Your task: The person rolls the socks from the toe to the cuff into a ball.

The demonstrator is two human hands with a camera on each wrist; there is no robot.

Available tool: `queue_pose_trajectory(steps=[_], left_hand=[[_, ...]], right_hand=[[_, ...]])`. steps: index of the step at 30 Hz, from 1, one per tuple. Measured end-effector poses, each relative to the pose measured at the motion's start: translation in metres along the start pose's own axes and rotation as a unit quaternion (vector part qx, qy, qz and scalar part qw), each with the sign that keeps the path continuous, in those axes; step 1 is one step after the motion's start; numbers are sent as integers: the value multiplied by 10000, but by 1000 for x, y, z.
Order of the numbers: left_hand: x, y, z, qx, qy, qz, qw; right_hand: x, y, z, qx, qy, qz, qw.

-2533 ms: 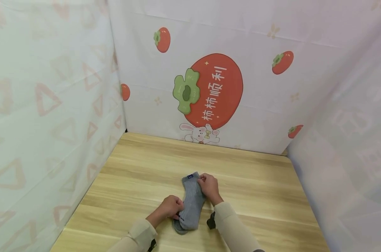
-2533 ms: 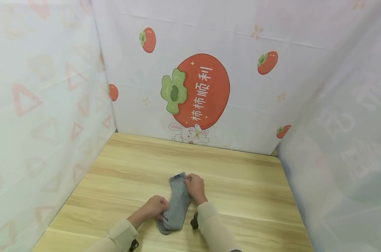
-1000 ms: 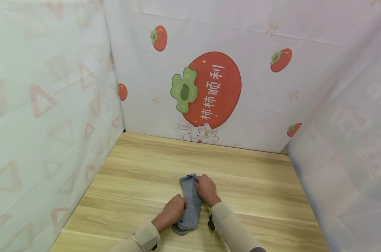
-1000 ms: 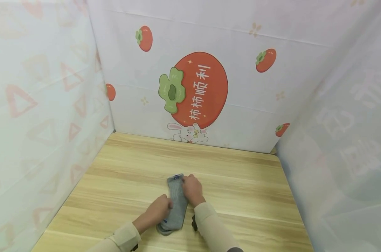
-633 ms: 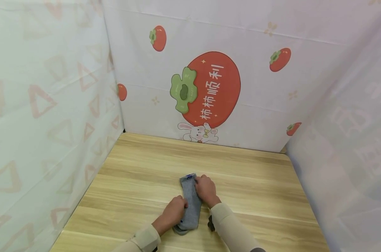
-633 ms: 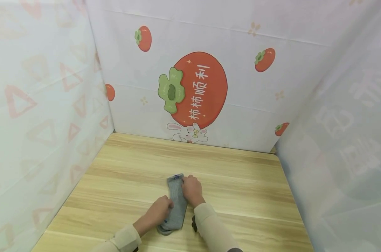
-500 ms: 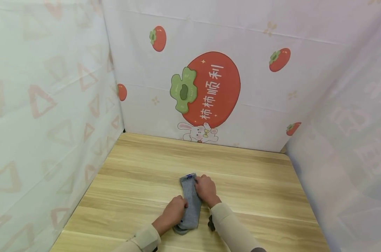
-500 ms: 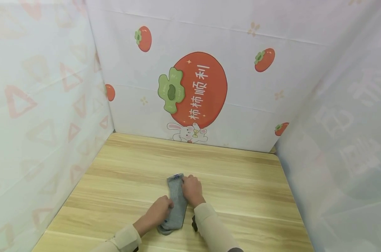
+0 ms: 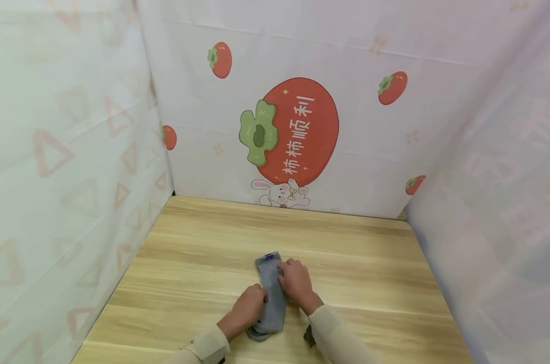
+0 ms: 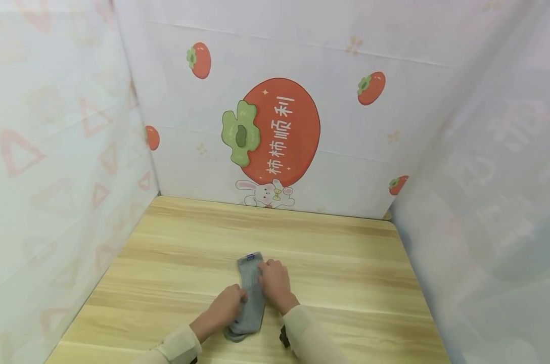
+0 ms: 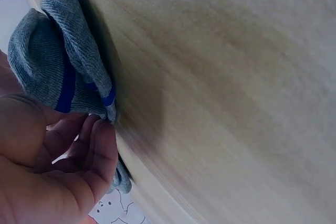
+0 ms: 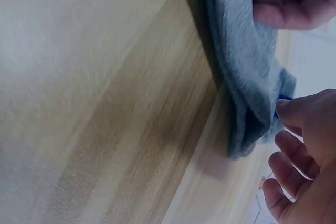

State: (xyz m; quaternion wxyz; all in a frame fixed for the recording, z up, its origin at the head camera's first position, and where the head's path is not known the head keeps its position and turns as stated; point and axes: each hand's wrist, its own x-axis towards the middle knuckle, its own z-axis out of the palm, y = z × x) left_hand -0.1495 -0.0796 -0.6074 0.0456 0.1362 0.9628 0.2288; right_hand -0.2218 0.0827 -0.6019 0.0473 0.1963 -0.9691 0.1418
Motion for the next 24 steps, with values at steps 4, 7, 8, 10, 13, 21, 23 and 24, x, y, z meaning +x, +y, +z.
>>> queue_pose_trajectory(steps=[4, 7, 8, 10, 13, 21, 23, 24], left_hand=[[0, 0, -3, -1, -108, -49, 9999], [-1, -2, -3, 30, -131, 20, 9999], [-1, -3, -3, 55, -92, 93, 9999], [-3, -6, -2, 89, -26, 247, 9997], [-8, -7, -3, 171, 81, 521, 9985], [-22, 2, -13, 137, 79, 814, 9966], [-24, 5, -15, 67, 30, 850, 9964], [-25, 6, -16, 48, 12, 875, 9962]], right_hand=[[-6, -2, -3, 174, 89, -178, 9997], [-12, -3, -4, 274, 135, -285, 9991], [-15, -3, -4, 306, 142, -314, 9989], [-21, -4, -4, 430, 124, -359, 9984], [-30, -6, -4, 600, 35, -456, 9972], [-49, -11, -5, 850, -197, -642, 9941], [-53, -13, -6, 857, -264, -658, 9938], [-55, -14, -7, 856, -283, -679, 9936]])
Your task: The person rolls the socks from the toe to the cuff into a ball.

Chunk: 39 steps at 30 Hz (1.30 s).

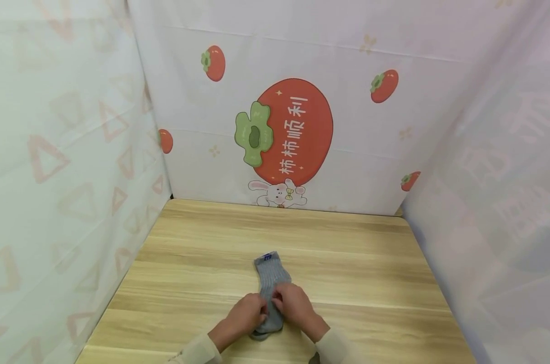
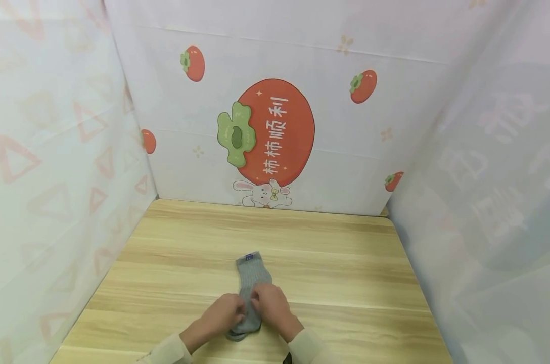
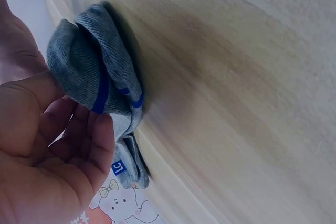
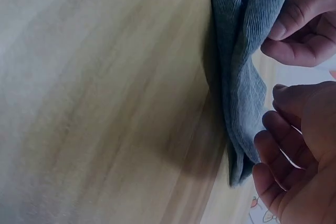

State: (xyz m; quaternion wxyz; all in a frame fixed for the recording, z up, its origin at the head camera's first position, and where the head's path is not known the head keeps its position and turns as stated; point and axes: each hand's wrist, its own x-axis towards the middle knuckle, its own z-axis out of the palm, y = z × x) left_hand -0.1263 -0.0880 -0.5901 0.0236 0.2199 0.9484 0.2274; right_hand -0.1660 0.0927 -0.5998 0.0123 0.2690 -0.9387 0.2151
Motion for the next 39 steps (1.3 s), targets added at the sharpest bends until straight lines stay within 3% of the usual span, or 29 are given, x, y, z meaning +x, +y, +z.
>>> queue_pose_trajectory(steps=[17, 27, 34, 39], left_hand=[[-5, -1, -3, -228, -311, 362, 9986], [-8, -6, -6, -186, -629, 547, 9964], [-12, -2, -12, -20, -1117, 625, 9918], [-16, 6, -8, 356, -863, 572, 9940]], right_hand=[[-19, -7, 1, 243, -280, -179, 9992], [-26, -3, 4, 823, -708, -1026, 9888], [-33, -3, 10, 894, -777, -1229, 9853], [-41, -3, 13, 792, -763, -1261, 9859]])
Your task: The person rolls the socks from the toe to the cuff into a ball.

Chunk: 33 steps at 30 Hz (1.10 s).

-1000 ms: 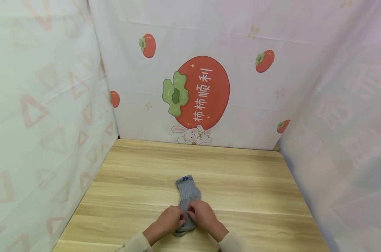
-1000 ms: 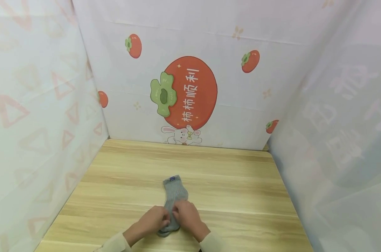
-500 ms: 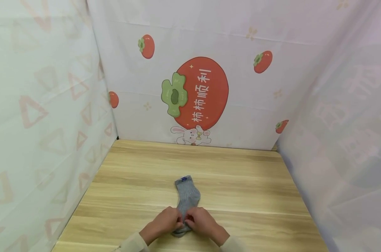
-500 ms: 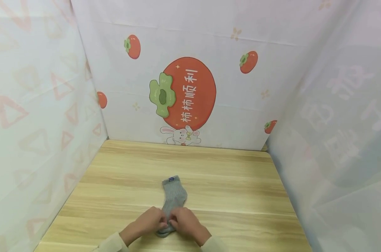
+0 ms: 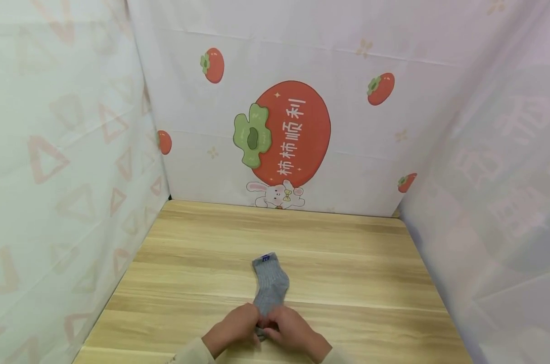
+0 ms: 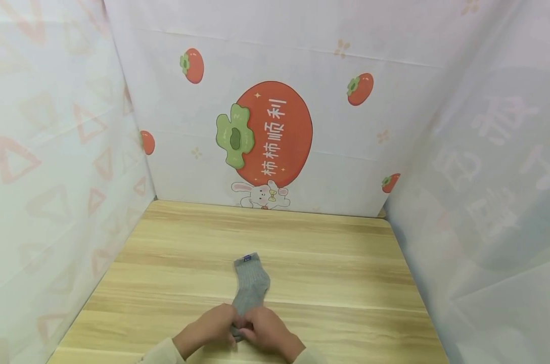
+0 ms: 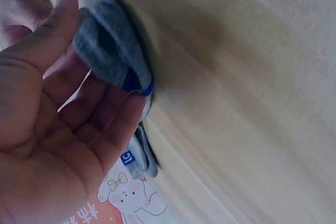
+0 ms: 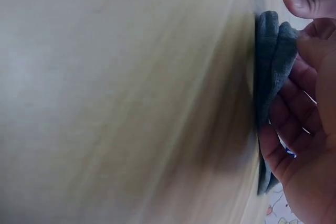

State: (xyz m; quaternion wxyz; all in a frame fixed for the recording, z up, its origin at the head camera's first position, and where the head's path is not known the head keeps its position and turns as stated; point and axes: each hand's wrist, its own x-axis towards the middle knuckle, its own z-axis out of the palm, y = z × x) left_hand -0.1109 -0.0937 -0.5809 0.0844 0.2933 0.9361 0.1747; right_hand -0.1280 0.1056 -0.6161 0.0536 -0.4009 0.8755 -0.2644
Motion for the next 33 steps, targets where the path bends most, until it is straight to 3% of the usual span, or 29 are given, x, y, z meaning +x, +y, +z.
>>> queue_pose_trajectory(steps=[4, 9, 17, 23, 29, 33], left_hand=[[1, -1, 9, 262, 156, -66, 9995], [2, -5, 15, 495, 325, 3, 9982], [5, -10, 13, 83, 410, 25, 9991], [6, -11, 11, 114, 283, 94, 9995], [6, -8, 9, 246, 28, -133, 9996], [5, -6, 12, 694, 224, -50, 9973]], right_hand=[[-4, 0, 6, -136, 226, -140, 9996], [-6, 1, 17, -703, 665, -365, 9946], [-9, 2, 27, -1019, 1303, -312, 9857], [-9, 0, 26, -1066, 1339, -269, 9849], [-9, -1, 25, -1053, 1355, -209, 9849], [-8, -1, 26, -1111, 1398, -211, 9837]])
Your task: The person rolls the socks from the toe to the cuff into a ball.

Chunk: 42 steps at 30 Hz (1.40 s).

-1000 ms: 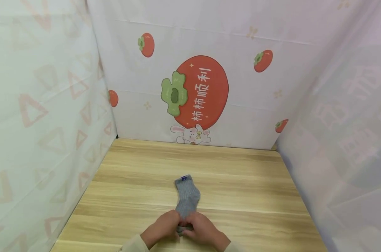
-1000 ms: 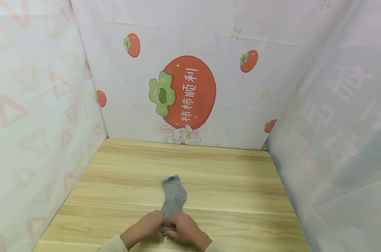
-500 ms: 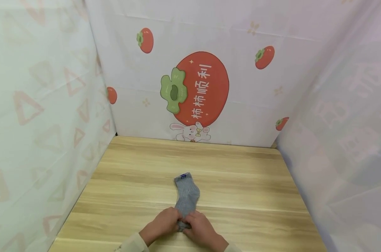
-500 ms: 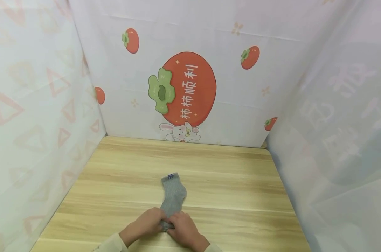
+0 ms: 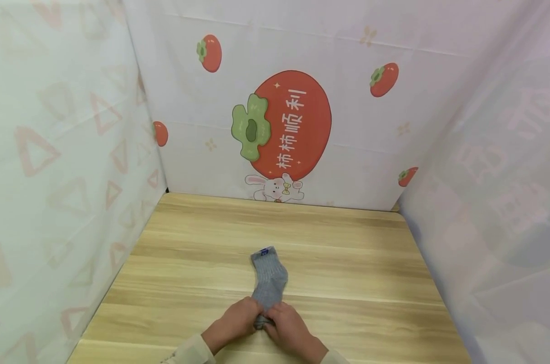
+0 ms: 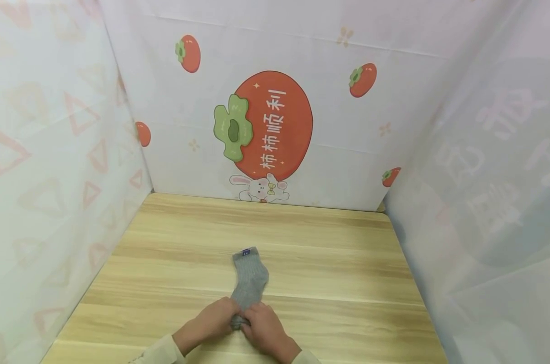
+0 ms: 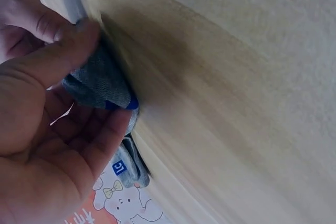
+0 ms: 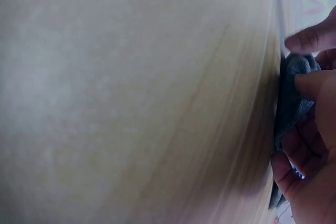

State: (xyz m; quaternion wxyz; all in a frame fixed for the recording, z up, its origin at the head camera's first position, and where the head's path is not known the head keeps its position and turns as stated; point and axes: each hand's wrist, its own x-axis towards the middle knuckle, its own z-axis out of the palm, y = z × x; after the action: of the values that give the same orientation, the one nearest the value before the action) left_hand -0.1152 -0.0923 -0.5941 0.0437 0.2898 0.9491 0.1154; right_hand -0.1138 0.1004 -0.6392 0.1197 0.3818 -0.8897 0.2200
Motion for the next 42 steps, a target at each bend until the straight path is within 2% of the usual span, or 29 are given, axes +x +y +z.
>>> queue_pose_trajectory(steps=[4, 13, 20, 24, 33, 39, 42], left_hand=[[0, -2, -1, 54, 306, 199, 9993], [1, -10, -2, -130, 403, 591, 9974], [2, -13, -2, -736, 234, 50, 9970], [4, -12, 0, -829, 291, -44, 9961], [8, -8, 6, -428, 599, -283, 9969], [14, -7, 12, -437, 872, -632, 9932], [18, -7, 13, -477, 1003, -780, 9907]], right_hand=[[0, 0, 1, -26, -48, 45, 10000], [2, -4, 0, 96, -146, 493, 9986], [5, -8, -2, 408, -342, 945, 9941], [6, -11, -5, 304, -246, 983, 9944], [9, -13, -6, 132, -342, 1369, 9899], [11, -11, 1, -40, -62, 1409, 9900], [13, -10, 4, -211, 126, 1276, 9915]])
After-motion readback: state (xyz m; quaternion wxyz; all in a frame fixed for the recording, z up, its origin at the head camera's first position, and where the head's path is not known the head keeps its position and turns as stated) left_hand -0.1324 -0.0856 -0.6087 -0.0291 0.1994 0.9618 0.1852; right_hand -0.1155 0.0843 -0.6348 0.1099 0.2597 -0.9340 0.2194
